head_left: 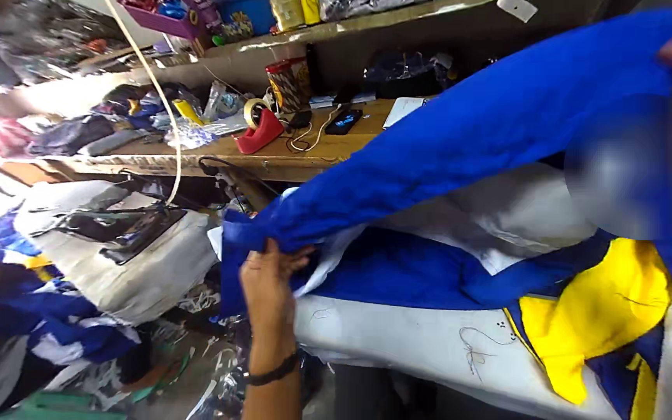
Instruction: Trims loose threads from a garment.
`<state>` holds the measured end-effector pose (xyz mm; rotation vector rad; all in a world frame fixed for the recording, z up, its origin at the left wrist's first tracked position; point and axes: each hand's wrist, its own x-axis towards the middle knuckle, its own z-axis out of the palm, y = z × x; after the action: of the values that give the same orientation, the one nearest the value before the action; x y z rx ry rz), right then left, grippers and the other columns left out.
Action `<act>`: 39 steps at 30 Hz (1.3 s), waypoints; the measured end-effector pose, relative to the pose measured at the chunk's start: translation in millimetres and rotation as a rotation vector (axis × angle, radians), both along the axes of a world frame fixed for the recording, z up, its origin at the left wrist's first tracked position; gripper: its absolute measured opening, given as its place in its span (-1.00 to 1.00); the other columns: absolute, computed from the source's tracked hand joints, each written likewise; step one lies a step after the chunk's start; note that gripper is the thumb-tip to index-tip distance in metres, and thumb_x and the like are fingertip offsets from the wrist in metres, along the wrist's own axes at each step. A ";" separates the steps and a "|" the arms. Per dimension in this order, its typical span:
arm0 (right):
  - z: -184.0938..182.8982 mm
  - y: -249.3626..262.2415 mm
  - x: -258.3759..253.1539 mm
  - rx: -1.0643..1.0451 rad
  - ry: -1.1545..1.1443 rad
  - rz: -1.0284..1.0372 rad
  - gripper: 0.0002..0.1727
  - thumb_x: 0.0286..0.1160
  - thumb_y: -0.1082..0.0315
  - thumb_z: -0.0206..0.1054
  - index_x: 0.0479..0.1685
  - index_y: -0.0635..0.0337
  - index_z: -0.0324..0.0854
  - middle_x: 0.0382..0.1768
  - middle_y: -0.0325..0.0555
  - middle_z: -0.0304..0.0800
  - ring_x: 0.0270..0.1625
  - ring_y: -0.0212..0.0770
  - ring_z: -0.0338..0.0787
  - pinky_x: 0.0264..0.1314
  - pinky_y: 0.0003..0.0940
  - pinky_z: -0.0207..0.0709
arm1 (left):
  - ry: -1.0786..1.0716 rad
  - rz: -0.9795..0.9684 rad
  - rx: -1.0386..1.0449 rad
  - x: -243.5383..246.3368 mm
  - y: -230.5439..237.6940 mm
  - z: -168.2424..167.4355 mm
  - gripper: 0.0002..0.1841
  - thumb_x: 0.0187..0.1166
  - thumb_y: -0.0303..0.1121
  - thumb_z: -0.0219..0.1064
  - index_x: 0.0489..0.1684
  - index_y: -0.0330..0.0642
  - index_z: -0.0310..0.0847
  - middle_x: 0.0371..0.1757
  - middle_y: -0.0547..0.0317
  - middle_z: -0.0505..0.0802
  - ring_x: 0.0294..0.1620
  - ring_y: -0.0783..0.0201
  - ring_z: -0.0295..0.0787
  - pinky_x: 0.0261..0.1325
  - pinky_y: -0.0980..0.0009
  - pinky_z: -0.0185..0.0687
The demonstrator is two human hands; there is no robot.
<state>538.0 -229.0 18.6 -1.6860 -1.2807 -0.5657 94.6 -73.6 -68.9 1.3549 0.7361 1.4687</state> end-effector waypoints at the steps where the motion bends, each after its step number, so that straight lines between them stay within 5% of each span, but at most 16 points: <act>1: -18.9 -5.2 0.9 -0.138 0.015 -0.062 -0.51 0.84 0.15 0.01 0.31 0.38 0.66 0.20 0.44 0.74 0.25 0.34 0.74 0.33 0.38 0.48 | 0.021 0.011 -0.126 3.7 -2.3 -21.3 -0.69 0.89 -0.34 -0.14 -0.05 -0.23 0.55 -0.35 0.21 0.93 -0.29 0.29 0.94 -0.12 0.33 0.88; 2: -40.9 -9.4 5.2 -0.273 0.050 -0.113 -0.56 0.77 0.17 0.10 0.16 0.40 0.72 -0.02 0.59 0.74 0.05 0.62 0.72 0.02 0.69 0.38 | 0.044 0.030 -0.233 6.6 -6.7 -40.5 -0.70 0.88 -0.38 -0.09 -0.12 -0.30 0.56 -0.39 0.17 0.91 -0.31 0.29 0.93 -0.14 0.34 0.87; 3: -61.4 -14.1 6.1 -0.388 0.100 -0.172 -0.57 0.74 0.12 0.18 0.06 0.36 0.73 -0.16 0.60 0.73 -0.09 0.72 0.69 -0.16 0.77 0.30 | 0.060 0.051 -0.312 7.5 -13.0 -56.0 -0.69 0.86 -0.40 -0.03 -0.21 -0.34 0.61 -0.41 0.15 0.91 -0.34 0.30 0.93 -0.17 0.37 0.86; 6: -83.6 -22.5 -38.2 -0.486 0.180 -0.209 -0.50 0.63 -0.02 0.31 0.23 0.24 0.68 -0.16 0.55 0.73 -0.15 0.69 0.68 -0.19 0.75 0.28 | 0.025 0.079 -0.398 2.5 -36.2 -81.9 -0.67 0.79 -0.48 0.10 -0.39 -0.31 0.74 -0.47 0.18 0.91 -0.42 0.36 0.90 -0.25 0.45 0.85; 9: -81.9 -13.6 -121.0 -0.484 0.161 0.167 -0.35 0.49 -0.02 0.40 0.45 0.22 0.51 -0.20 0.28 0.77 -0.29 0.33 0.75 -0.30 0.43 0.52 | -0.030 0.073 -0.403 -5.1 -56.7 -87.4 -0.65 0.78 -0.53 0.08 -0.45 -0.25 0.74 -0.51 0.24 0.89 -0.47 0.43 0.86 -0.26 0.50 0.83; 11: -92.5 4.7 -163.9 -0.441 0.060 0.423 -0.44 0.53 -0.03 0.35 0.32 0.23 0.57 -0.27 0.04 0.78 -0.35 0.03 0.78 -0.35 0.15 0.63 | -0.031 0.047 -0.382 -9.8 -62.5 -84.9 -0.63 0.79 -0.52 0.02 -0.43 -0.24 0.73 -0.50 0.25 0.90 -0.44 0.43 0.88 -0.22 0.49 0.84; 16: -123.5 56.0 -225.6 -0.182 -0.281 0.742 -0.71 0.54 0.07 0.35 -0.06 0.03 0.88 -0.25 -0.15 0.84 -0.20 -0.15 0.76 -0.14 -0.14 0.49 | 0.056 0.022 -0.325 -23.3 -70.0 -79.6 -0.64 0.76 -0.52 0.03 -0.43 -0.21 0.74 -0.49 0.28 0.90 -0.41 0.43 0.89 -0.19 0.49 0.84; 20: -137.2 81.9 -232.2 -0.169 -0.323 0.833 -0.75 0.50 0.11 0.41 -0.03 -0.03 0.91 -0.19 -0.18 0.82 -0.11 -0.15 0.70 0.10 -0.07 0.42 | 0.111 0.038 -0.271 -31.3 -71.0 -78.1 -0.63 0.74 -0.53 0.04 -0.46 -0.21 0.75 -0.53 0.32 0.89 -0.43 0.47 0.87 -0.20 0.51 0.82; 39: -137.2 92.1 -211.2 -0.427 -0.153 1.089 -0.70 0.40 0.06 0.47 -0.04 0.02 0.86 -0.14 -0.37 0.84 -0.03 -0.41 0.71 0.19 -0.17 0.38 | 0.093 -0.004 -0.212 -32.3 -74.7 -77.7 -0.64 0.73 -0.52 0.08 -0.46 -0.16 0.76 -0.48 0.42 0.86 -0.35 0.55 0.83 -0.10 0.53 0.79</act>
<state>326.8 -136.9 -118.6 -0.9903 -2.2633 0.2613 62.4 -148.2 -146.6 1.2673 0.9211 1.2912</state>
